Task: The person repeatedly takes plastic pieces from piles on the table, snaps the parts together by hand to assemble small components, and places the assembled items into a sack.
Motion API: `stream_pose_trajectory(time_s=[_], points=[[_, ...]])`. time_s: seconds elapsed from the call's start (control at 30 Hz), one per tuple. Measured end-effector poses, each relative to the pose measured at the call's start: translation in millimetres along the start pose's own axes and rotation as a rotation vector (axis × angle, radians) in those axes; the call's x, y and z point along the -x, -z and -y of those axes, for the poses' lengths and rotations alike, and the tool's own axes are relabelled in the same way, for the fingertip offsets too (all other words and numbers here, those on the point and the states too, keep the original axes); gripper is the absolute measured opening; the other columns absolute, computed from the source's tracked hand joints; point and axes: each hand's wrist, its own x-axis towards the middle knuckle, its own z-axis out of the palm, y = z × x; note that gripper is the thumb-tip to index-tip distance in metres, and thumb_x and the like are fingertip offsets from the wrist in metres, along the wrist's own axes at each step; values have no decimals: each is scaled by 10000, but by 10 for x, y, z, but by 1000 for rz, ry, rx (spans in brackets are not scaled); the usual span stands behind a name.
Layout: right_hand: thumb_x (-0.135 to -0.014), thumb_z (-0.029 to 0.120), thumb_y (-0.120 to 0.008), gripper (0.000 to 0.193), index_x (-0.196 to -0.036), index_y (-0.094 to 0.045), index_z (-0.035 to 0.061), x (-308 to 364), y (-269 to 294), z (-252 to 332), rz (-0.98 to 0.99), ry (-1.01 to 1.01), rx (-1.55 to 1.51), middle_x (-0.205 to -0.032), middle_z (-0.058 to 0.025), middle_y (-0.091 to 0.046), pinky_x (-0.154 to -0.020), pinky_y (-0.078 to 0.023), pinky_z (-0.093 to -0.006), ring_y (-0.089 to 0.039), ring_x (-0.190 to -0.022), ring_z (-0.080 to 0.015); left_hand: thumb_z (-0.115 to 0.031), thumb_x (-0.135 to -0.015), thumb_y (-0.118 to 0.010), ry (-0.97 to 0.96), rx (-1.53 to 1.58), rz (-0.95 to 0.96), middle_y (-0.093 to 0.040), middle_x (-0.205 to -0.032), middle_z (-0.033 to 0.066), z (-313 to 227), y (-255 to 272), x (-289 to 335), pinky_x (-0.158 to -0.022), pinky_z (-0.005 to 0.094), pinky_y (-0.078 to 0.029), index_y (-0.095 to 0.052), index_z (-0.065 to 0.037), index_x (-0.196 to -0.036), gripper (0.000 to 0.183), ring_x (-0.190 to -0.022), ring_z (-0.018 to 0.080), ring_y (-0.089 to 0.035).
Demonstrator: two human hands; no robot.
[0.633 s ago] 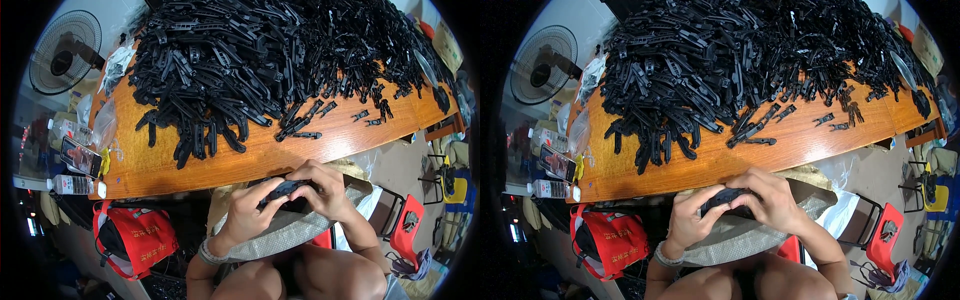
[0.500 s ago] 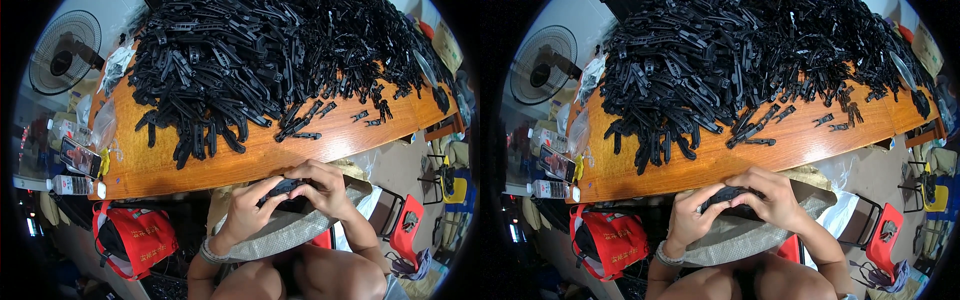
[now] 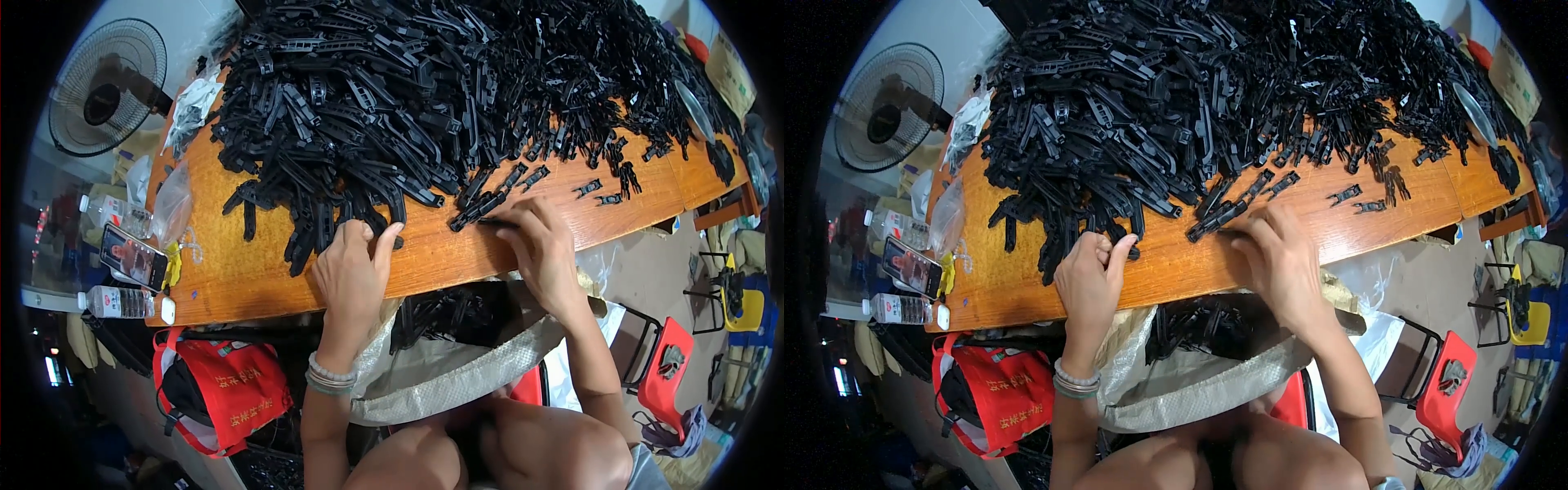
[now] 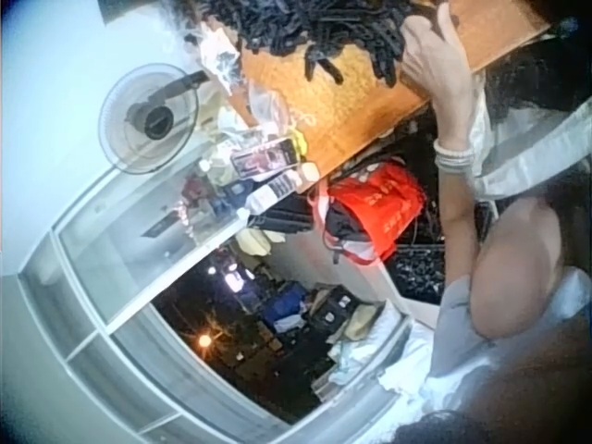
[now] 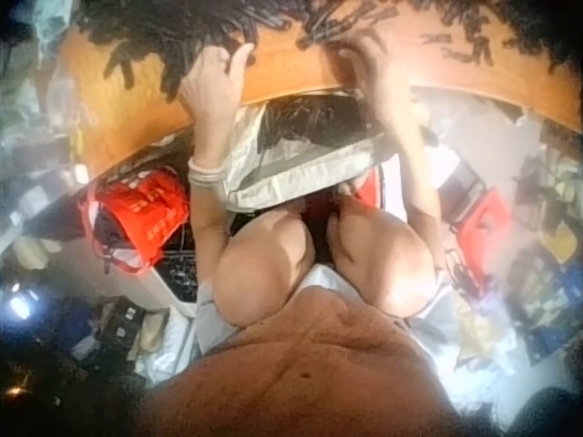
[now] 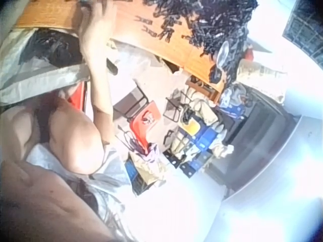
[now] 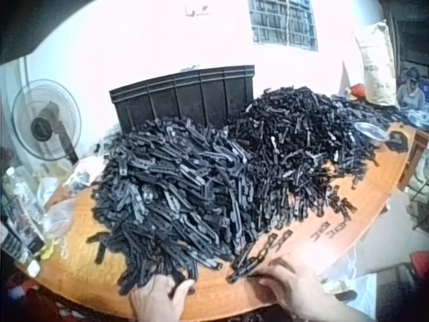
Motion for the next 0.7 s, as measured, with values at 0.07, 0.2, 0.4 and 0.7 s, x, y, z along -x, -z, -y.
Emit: stream_pose_trajectory(time_s=[0.07, 0.2, 0.4, 0.7], points=[[-694, 23, -695, 196, -884, -651, 5, -113, -23, -52, -69, 178, 311, -853, -107, -570, -708, -465, -358, -536, -789, -277, -100, -825, -647, 17, -189, 32, -555, -637, 110, -12, 0, -26, -485, 350, -393, -558, 1, -750, 155, -518, 240, -544], [-654, 20, -710, 212, -863, -675, 11, -62, -30, -111, -38, 199, 357, -825, -109, -562, -675, -463, -346, -529, -770, -264, -160, -842, -612, 86, -151, 81, -586, -733, 138, 21, 15, 14, -563, 416, -420, -521, -26, -766, 179, -619, 340, -579], [-790, 45, -683, 100, -862, -662, -21, 171, 46, -13, -199, -84, -199, -934, -112, -655, -531, -476, -258, -617, -646, -154, -33, -815, -607, 164, 20, 57, -612, -747, 105, 39, 128, 292, -525, 342, -460, -540, 8, -812, 78, -593, 255, -611], [-918, 25, -498, 155, -1055, -520, -44, 204, -51, 53, 168, -311, -973, -974, -174, -622, -517, -520, -246, -656, -728, -191, -8, -896, -523, 611, 1183, 362, -623, -748, 99, -186, 69, 365, -638, 255, -523, -525, 24, -852, 54, -663, 135, -626]])
